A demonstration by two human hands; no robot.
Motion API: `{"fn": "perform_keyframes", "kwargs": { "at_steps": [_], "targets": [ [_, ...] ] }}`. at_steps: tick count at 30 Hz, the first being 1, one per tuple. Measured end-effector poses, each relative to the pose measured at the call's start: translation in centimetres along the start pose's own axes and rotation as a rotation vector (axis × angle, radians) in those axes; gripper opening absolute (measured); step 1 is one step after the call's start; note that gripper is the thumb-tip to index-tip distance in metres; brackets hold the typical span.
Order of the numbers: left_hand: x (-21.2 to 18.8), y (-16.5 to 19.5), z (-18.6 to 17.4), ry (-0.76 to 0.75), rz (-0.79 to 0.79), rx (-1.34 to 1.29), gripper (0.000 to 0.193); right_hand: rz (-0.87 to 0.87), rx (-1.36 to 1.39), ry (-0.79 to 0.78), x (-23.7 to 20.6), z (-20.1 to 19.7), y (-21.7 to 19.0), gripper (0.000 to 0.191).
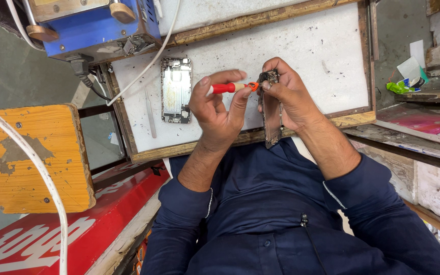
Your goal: The person uses a red-handled screwdriver to remove screws from a disassembled smartphone frame. They manipulate the frame and internal components on a white work surface, occasionally lifting and repositioning the device while continuing to unscrew fasteners.
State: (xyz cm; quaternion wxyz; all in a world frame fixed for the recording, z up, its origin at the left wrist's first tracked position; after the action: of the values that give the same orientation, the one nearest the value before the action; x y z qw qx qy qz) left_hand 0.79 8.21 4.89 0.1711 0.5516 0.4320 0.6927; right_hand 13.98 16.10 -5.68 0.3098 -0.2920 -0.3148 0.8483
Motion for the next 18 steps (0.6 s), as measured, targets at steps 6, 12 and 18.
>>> {"fn": "perform_keyframes", "kwargs": {
  "at_steps": [6,12,18],
  "targets": [
    [-1.8,-3.4,-0.8,0.117,-0.279,-0.107,0.076,0.018,-0.004,0.017,-0.2,-0.2,0.0,0.032],
    [-1.9,-6.2,-0.8,0.204,-0.445,-0.401,0.083,0.038,0.013,0.004,-0.1,-0.1,0.3,0.031],
    [-2.2,-7.0,-0.7,0.224,-0.504,-0.431,0.086,0.046,0.030,-0.018,-0.2,0.2,0.2,0.031]
  ]
}}
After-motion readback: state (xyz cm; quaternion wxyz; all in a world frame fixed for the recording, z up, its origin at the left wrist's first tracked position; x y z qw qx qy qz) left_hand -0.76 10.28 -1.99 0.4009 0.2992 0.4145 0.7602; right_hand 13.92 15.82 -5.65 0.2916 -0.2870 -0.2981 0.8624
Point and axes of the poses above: each hand's wrist, its own x-axis towards the middle knuckle, its own z-axis out of the palm, y = z × x, the point moved 10 cm from there along x, towards the middle knuckle
